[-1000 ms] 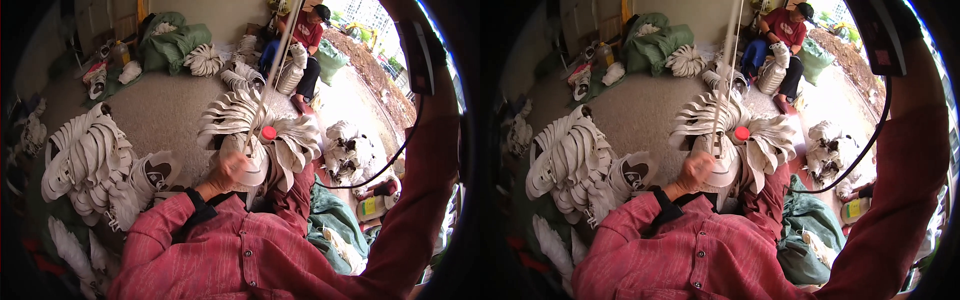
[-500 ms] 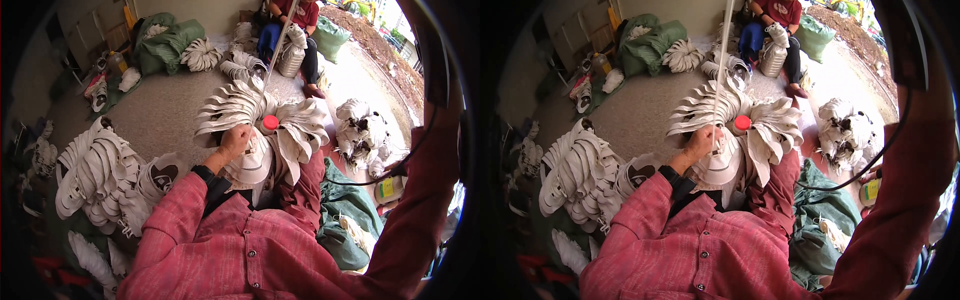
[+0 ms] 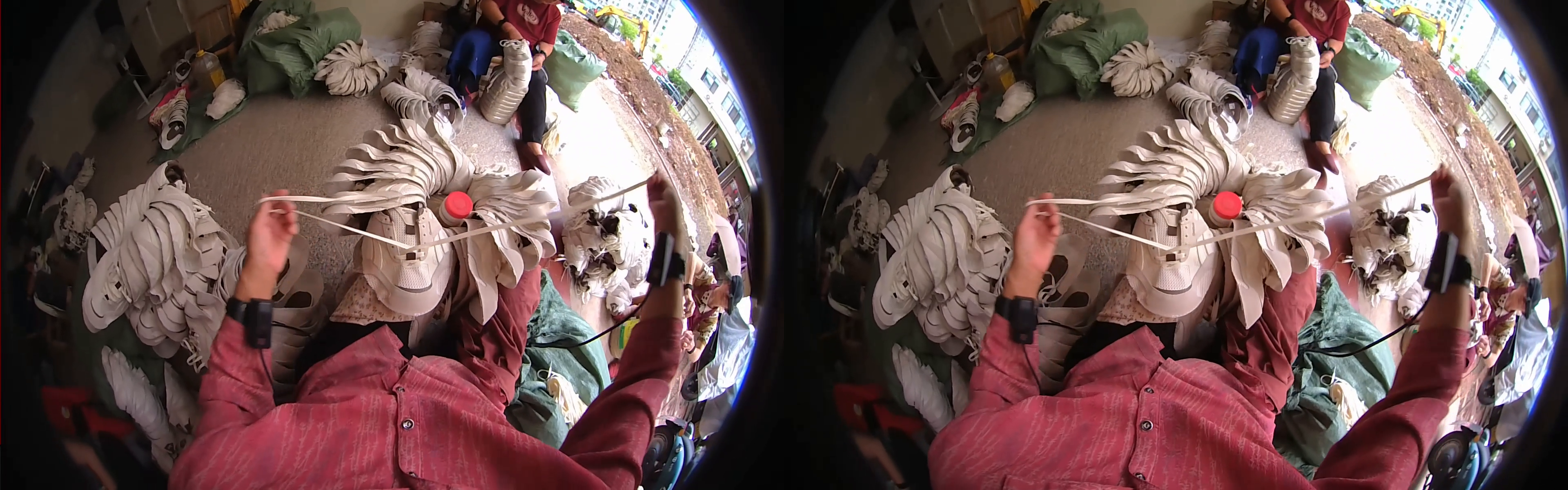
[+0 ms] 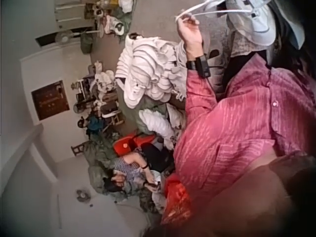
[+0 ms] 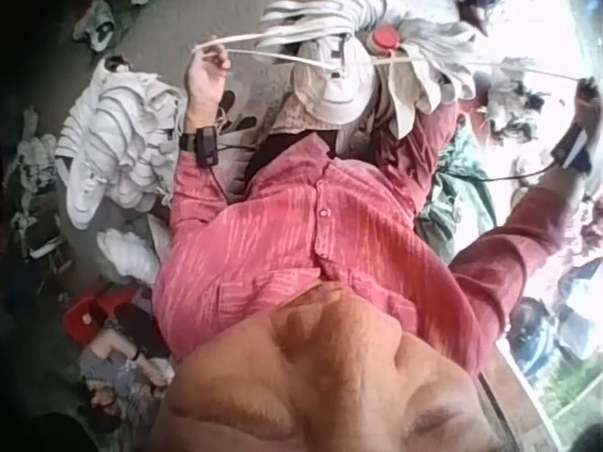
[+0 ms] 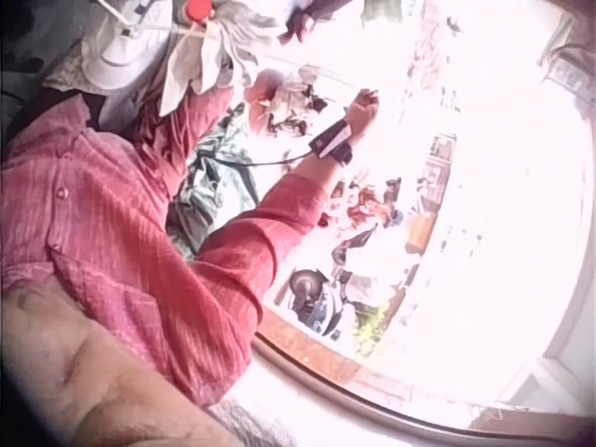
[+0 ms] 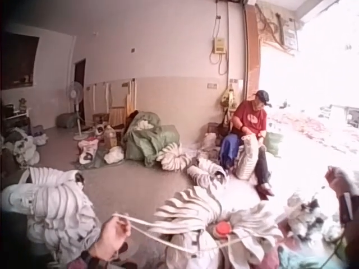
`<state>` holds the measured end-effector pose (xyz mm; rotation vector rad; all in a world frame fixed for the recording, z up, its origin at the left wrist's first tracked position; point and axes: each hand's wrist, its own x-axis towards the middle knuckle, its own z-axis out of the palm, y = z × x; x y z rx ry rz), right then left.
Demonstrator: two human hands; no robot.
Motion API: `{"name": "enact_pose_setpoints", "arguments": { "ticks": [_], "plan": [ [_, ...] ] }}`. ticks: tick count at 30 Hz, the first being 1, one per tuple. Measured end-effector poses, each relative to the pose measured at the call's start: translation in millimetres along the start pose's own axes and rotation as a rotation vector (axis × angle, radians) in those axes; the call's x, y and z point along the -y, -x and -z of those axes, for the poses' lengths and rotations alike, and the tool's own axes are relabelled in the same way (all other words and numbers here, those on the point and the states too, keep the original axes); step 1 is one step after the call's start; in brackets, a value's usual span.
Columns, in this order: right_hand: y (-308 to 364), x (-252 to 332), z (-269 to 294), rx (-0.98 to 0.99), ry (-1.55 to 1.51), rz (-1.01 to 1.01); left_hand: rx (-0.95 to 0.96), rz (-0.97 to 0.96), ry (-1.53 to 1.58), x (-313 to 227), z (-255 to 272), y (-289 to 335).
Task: The recorder is lacing white shoe uppers by threading long white laces through eyelets.
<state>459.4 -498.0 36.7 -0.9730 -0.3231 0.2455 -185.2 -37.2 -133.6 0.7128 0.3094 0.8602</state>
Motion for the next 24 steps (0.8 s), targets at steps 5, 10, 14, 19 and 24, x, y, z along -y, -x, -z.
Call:
{"name": "enact_pose_setpoints", "arguments": {
  "ticks": [5,10,14,19,24],
  "plan": [
    [109,-124,-93,0.145,0.325,-0.065,-0.452,0.287,-0.522,-53,22,29],
    [239,-211,-209,0.498,0.603,-0.27,0.045,0.426,-2.103,-43,-38,49],
    [283,-253,-232,0.848,0.897,-0.144,0.503,-0.341,-1.548,18,-93,26],
    [280,-255,-212,0.803,0.855,-0.404,0.723,-0.625,-1.464,83,-127,-15],
    [283,-249,-203,0.917,0.784,-0.438,0.636,-0.113,-1.285,95,-126,-26]
  ]
}}
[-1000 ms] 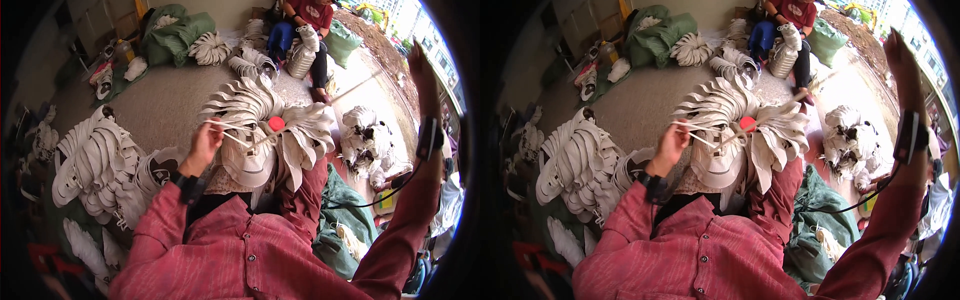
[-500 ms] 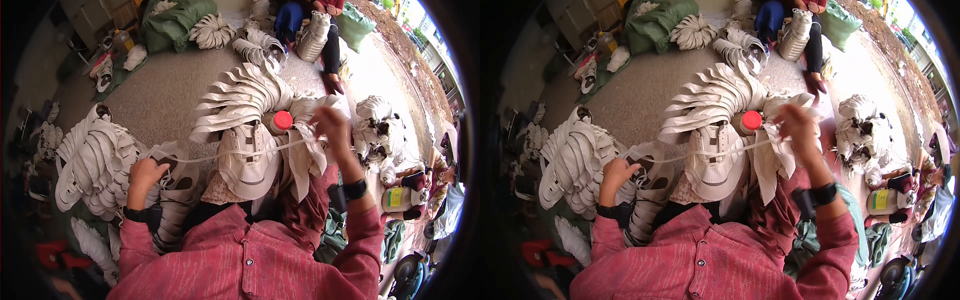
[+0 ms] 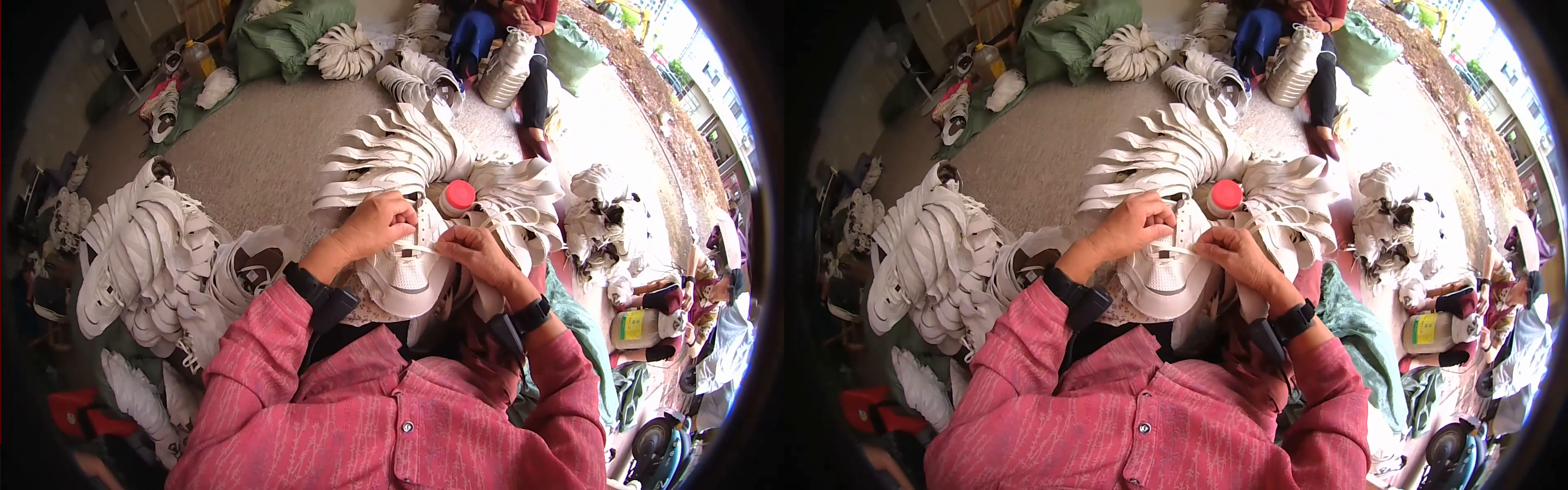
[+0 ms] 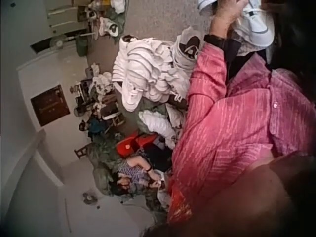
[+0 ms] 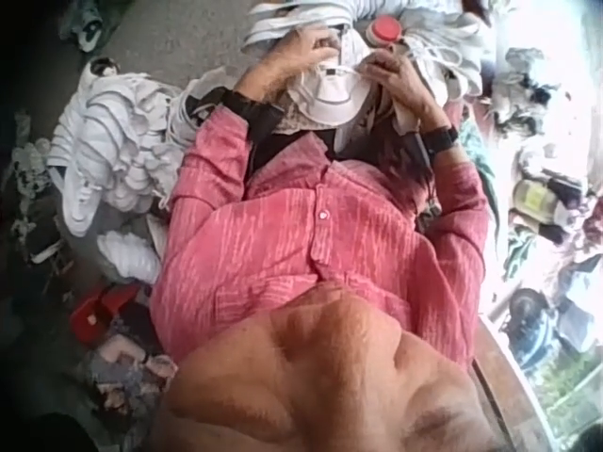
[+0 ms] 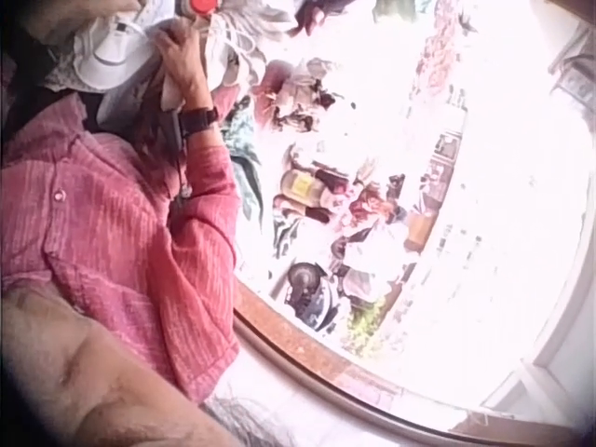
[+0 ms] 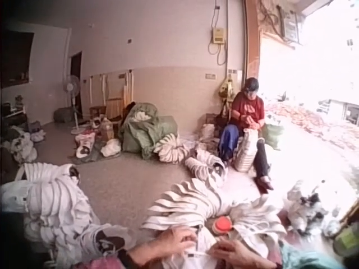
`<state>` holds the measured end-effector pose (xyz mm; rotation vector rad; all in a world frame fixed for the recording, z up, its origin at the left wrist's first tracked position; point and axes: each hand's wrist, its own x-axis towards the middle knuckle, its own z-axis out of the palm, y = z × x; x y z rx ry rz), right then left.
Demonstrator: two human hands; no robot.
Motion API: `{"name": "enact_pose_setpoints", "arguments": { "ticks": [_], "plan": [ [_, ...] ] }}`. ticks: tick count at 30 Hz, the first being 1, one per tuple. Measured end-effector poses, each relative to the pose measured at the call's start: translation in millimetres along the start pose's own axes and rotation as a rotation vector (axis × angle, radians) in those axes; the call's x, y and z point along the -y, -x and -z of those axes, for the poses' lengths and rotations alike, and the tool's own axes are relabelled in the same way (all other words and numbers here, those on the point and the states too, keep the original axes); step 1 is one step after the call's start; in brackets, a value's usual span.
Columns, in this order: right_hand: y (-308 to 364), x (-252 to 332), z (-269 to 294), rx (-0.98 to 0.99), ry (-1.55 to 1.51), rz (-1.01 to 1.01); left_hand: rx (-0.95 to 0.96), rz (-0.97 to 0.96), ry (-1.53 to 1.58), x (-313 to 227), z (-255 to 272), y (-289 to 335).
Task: The recorder is lacing white shoe uppers by threading long white laces through eyelets.
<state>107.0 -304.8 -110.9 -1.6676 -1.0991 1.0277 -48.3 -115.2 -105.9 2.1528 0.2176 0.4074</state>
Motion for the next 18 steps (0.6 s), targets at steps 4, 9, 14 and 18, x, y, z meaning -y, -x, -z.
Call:
{"name": "enact_pose_setpoints", "arguments": {
  "ticks": [4,9,14,18],
  "plan": [
    [-2,5,-5,0.029,-0.114,0.021,0.077,0.085,0.081,3,0,0],
    [-1,15,-7,0.004,-0.073,-0.099,0.1,0.027,0.071,5,-3,-2],
    [-4,17,-8,-0.047,-0.059,-0.131,0.086,0.019,0.154,10,-9,1],
    [-16,16,-21,-0.127,0.212,0.044,0.033,0.095,0.29,12,-19,5]
  ]
}}
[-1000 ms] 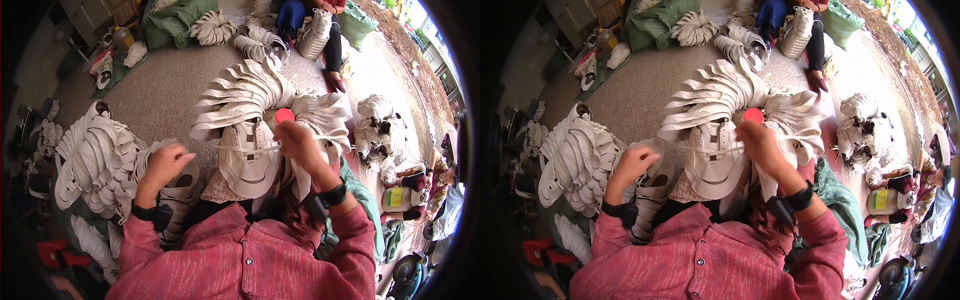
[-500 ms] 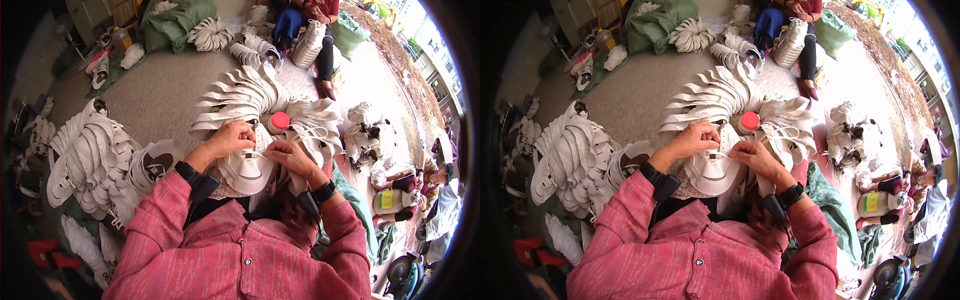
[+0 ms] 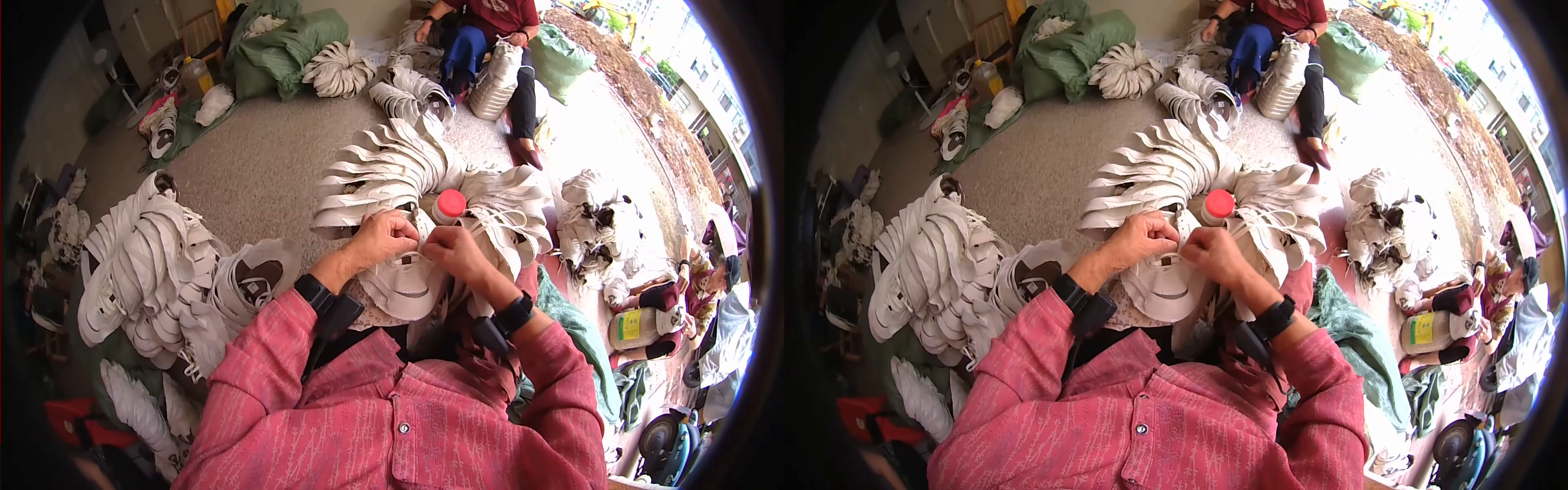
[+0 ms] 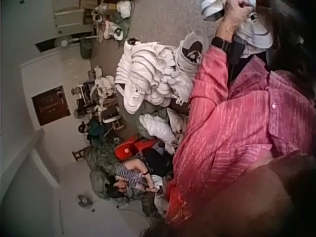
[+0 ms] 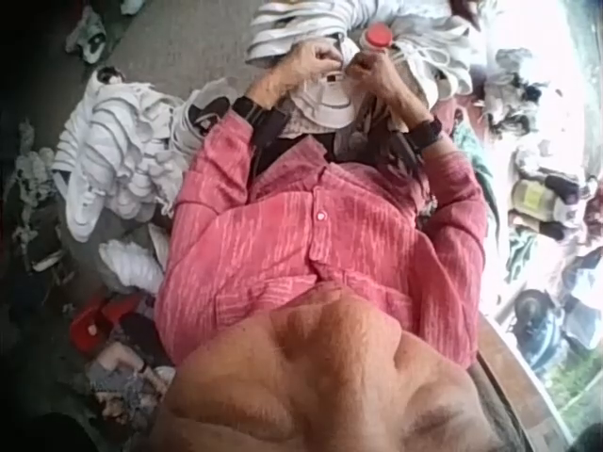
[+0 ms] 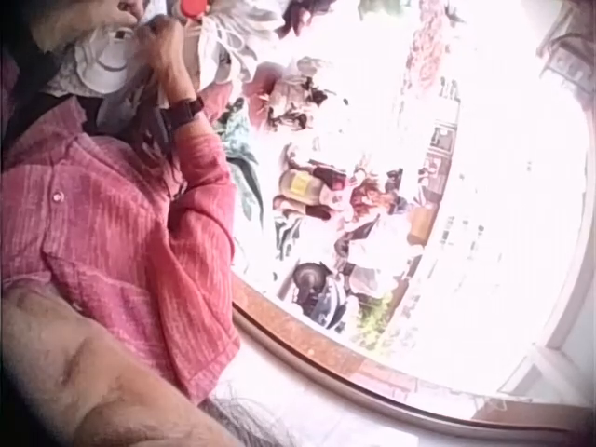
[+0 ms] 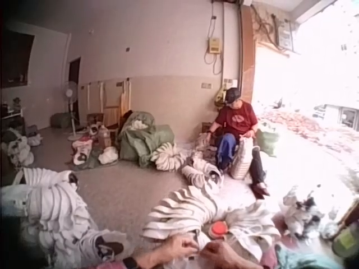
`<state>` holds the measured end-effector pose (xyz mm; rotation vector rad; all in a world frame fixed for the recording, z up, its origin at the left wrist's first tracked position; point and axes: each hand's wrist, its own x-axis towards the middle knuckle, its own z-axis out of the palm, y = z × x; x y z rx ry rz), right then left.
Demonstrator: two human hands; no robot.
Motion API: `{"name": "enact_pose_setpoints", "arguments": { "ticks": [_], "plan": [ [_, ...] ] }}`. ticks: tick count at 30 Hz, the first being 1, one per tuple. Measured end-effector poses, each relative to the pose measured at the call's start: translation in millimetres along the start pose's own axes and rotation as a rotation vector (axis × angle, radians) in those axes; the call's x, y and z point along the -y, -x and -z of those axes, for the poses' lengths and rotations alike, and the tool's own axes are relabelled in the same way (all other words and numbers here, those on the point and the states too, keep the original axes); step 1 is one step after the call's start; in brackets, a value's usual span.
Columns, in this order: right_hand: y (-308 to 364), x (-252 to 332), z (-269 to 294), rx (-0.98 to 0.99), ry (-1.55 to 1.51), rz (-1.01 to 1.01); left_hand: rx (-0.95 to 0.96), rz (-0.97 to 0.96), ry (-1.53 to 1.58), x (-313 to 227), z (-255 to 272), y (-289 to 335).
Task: The recorder is lacing white shoe uppers by threading long white laces through eyelets.
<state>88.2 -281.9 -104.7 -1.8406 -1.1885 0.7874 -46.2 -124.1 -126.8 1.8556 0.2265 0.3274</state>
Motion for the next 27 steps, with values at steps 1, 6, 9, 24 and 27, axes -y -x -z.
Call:
{"name": "enact_pose_setpoints", "arguments": {
  "ticks": [1,6,9,24,27],
  "plan": [
    [-1,1,0,-0.03,-0.018,0.058,-0.02,-0.023,-0.062,0,-2,1],
    [-7,12,23,0.012,0.453,0.253,-0.063,-0.079,-0.291,-3,-4,1],
    [-24,19,32,0.186,0.523,0.404,-0.055,-0.125,-0.545,-10,-5,3],
    [-48,11,40,0.326,0.561,0.572,0.132,0.093,-0.316,-23,4,-6],
    [-52,10,42,0.375,0.521,0.58,0.089,0.004,-0.416,-19,2,-9]
  ]
}}
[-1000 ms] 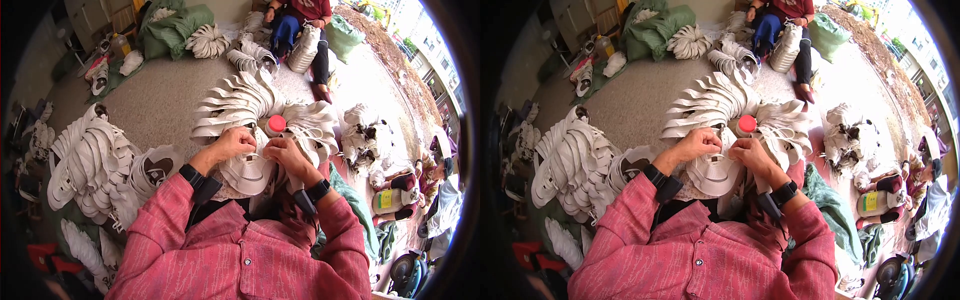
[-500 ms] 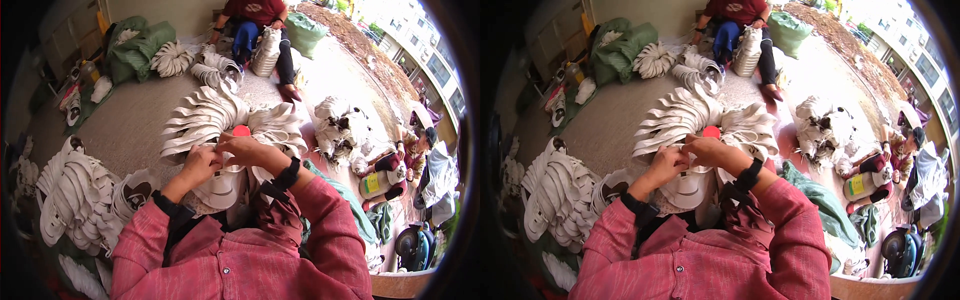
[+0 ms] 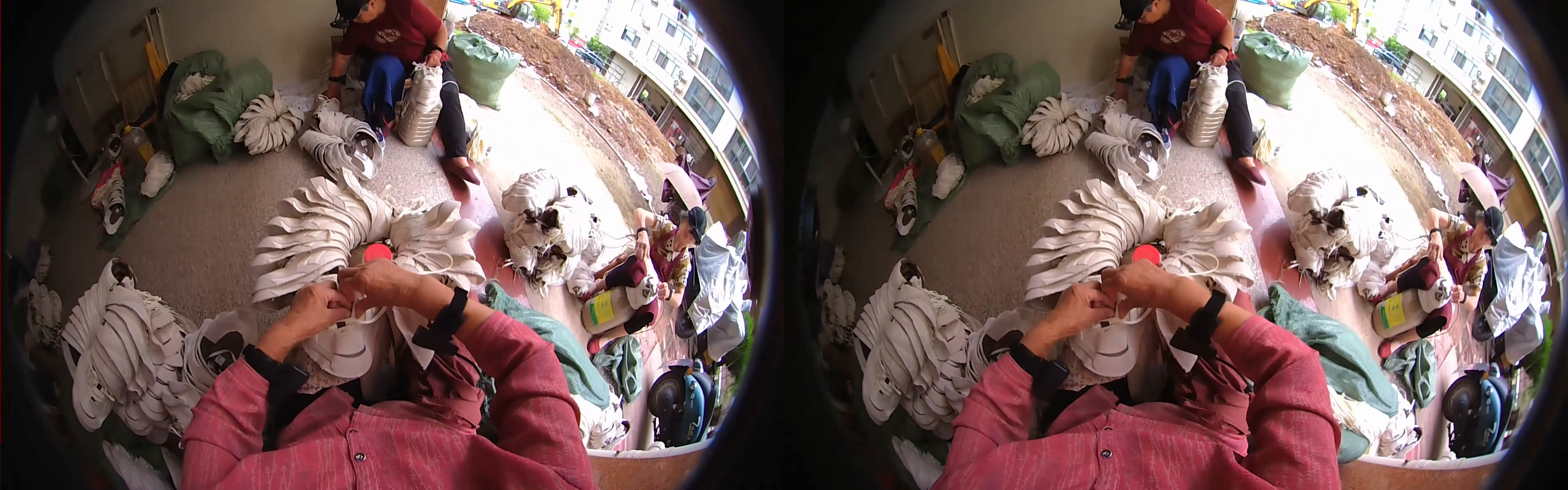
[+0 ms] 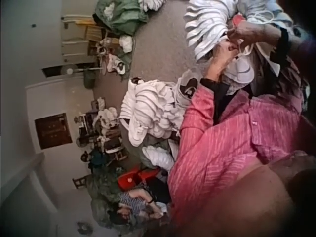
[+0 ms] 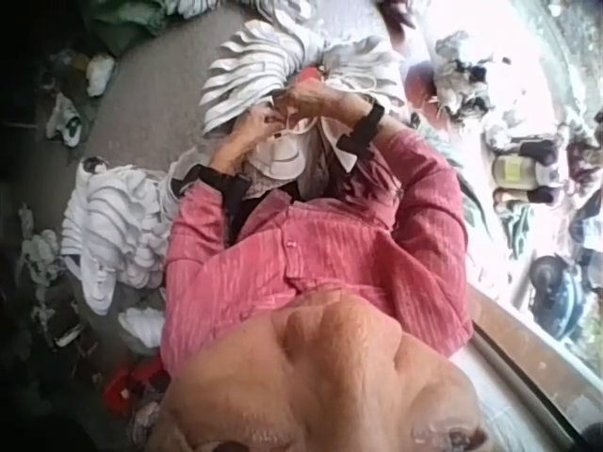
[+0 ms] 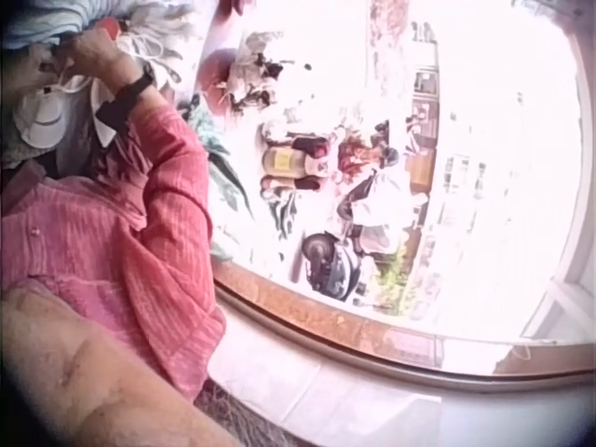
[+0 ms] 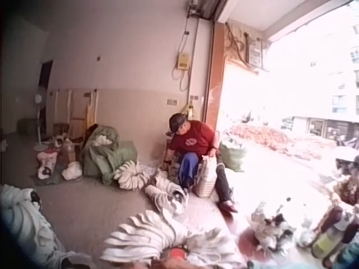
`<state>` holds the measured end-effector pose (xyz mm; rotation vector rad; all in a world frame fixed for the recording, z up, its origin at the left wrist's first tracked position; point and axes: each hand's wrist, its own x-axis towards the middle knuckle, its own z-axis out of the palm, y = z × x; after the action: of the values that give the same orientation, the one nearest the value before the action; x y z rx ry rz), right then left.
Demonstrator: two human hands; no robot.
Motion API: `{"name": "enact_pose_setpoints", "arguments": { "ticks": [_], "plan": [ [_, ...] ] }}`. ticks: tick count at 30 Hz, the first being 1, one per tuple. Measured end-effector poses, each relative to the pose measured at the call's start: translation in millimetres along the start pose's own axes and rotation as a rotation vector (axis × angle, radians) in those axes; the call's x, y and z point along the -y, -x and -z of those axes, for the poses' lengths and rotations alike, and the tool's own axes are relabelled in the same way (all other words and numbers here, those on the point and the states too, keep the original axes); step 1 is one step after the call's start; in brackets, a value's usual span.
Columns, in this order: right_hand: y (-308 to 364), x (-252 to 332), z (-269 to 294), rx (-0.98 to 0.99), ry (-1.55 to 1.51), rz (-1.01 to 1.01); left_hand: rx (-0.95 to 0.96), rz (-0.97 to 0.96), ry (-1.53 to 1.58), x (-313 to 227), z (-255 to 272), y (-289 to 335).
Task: The recorder is lacing white shoe uppers by threading long white laces through eyelets.
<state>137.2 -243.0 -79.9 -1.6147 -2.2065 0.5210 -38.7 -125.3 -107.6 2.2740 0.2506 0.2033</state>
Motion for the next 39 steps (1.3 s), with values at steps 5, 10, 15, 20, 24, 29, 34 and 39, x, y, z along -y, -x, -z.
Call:
{"name": "enact_pose_setpoints", "arguments": {
  "ticks": [5,10,15,20,24,29,34,39],
  "plan": [
    [3,-6,-3,-0.064,-0.091,-0.008,-0.103,-0.156,-0.211,1,-1,2],
    [2,-17,-13,-0.2,-0.287,0.132,-0.347,-0.257,-0.906,20,118,19],
    [-2,-14,-19,-0.202,-0.27,0.039,-0.884,0.167,-1.126,42,312,58],
    [-6,-5,-15,-0.174,-0.253,0.021,-0.927,0.225,-1.003,55,275,82],
    [0,3,-19,-0.187,-0.342,-0.029,-0.746,-0.031,-0.227,41,152,80],
    [32,16,-30,-0.519,-0.967,-0.556,-0.46,-0.199,-0.197,2,53,78],
    [52,22,-36,-0.271,-0.974,-0.623,-0.421,-0.325,-0.42,-7,40,39],
    [45,25,-42,-0.376,-1.108,-0.463,-0.205,-0.356,-0.597,-1,50,14]
  ]
}}
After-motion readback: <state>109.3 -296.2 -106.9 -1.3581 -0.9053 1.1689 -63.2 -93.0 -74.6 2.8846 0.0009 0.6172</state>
